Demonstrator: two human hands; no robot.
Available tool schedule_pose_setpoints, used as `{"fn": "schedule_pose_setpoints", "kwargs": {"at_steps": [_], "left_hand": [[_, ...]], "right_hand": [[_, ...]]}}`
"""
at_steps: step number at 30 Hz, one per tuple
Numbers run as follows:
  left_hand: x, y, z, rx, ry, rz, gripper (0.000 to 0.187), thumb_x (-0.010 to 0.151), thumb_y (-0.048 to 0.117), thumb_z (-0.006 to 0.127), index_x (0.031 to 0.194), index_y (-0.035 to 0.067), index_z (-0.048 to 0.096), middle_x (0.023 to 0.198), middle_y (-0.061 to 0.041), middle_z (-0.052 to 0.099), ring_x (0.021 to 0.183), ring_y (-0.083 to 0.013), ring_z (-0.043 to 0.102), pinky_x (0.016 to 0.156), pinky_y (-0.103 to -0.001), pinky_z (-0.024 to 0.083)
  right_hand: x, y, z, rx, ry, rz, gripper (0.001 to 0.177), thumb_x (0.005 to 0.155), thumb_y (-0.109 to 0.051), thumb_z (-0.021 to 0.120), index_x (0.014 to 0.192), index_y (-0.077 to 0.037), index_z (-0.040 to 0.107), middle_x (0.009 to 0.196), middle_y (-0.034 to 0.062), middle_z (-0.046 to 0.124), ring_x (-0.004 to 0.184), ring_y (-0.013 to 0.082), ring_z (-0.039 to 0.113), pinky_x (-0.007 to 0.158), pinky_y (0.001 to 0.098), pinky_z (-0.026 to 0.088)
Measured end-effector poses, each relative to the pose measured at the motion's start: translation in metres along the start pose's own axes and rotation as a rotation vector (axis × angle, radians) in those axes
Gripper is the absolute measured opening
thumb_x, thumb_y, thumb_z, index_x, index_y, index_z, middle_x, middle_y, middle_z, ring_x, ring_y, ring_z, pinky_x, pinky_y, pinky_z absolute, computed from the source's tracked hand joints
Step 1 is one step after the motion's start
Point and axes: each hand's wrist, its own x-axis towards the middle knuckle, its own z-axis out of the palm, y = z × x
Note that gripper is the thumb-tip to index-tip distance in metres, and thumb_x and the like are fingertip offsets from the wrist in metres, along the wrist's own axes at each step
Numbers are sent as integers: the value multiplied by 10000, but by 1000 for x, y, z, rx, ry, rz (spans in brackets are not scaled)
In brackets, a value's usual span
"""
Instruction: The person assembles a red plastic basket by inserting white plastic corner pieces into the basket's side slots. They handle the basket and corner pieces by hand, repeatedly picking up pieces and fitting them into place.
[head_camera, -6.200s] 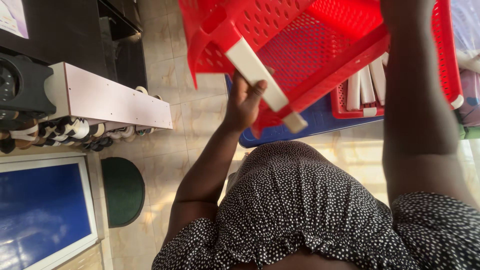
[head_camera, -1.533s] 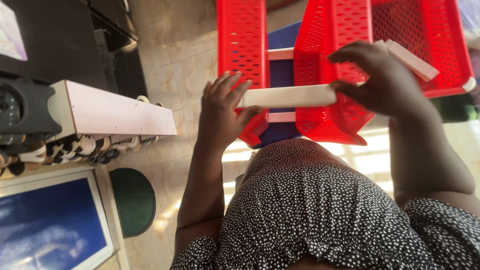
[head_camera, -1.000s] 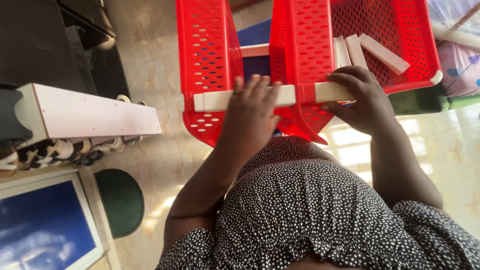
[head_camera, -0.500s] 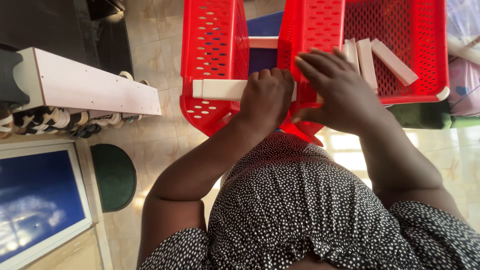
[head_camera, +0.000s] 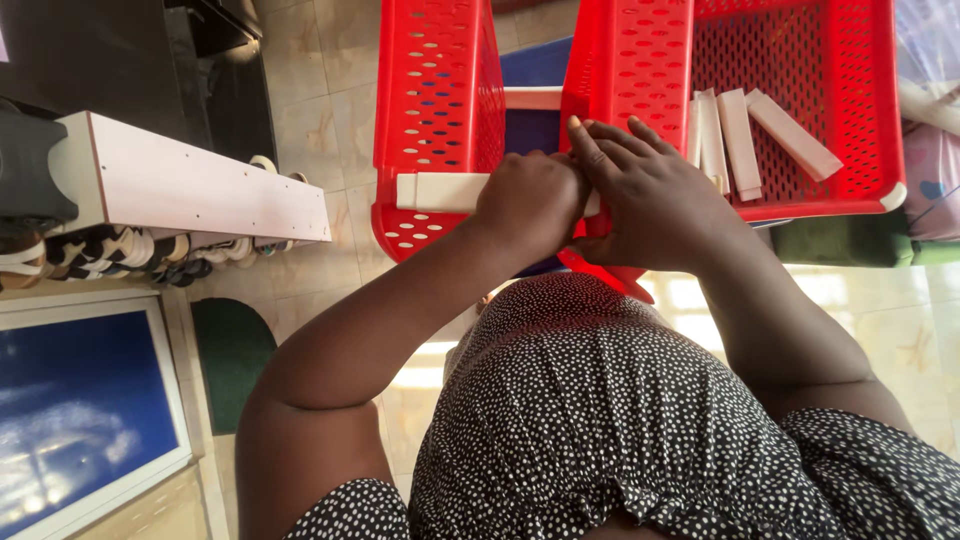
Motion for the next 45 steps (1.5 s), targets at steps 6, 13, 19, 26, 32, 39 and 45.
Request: {"fn": "schedule_pose_setpoints", "kwargs": {"at_steps": [6,13,19,26,32,39,45], "left_hand": [[-4,10,8,375,56,-11,192,835,210,705,960,64,710,820,-87,675,714,-272,689,596,-436,542],[0,-2,1,77,-2,20,91,812,212,690,849,129,688,828,-74,689,711,-274,693,606,-454,539],[-5,6,4,283,76,6,159,850,178,673,964,68,691,777,-86,688,679,-263,693,578,-424,543],[4,-7,1,295,-40,13,101,855,239,674,883,144,689,771,-43,707,733,-243,712,623,-420,537],[-4,0,-7,296,-40,-67,146,822,214,705,926,114,692,782,-55,710,740,-238,723,647,-400,552],[-11,20,-40,322,-127,-72,360,752,299,761,1006,66,655,798,-66,701,759,-251,712,643,-400,531],[-18,49,-71,359,62,-33,285,843,300,709,1016,94,612,824,-57,636,749,-229,643,662,-405,485]], "right_hand": [[-1,-2,1,-4,12,16,1295,640,-613,809,1584,23,193,1502,211,469,1444,301,386,1234,434,214],[0,0,2,21,34,-23,1279,647,-561,818,1587,38,190,1498,223,474,1459,315,380,1239,431,239],[-1,-1,2,35,33,4,1266,644,-520,818,1581,48,185,1496,238,470,1447,316,389,1230,430,243],[4,-8,-2,7,-104,133,1263,644,-515,824,1587,-1,160,1538,216,410,1451,336,355,1140,412,341],[4,-9,-2,28,-71,146,1252,653,-507,825,1601,-27,163,1535,184,429,1444,318,368,1148,413,332],[0,-2,3,9,72,-31,1240,680,-616,807,1585,9,236,1507,216,488,1449,331,410,1222,459,282],[-13,12,2,346,243,-190,1268,653,-535,869,1598,39,248,1476,190,555,1387,381,514,1234,499,337]]}}
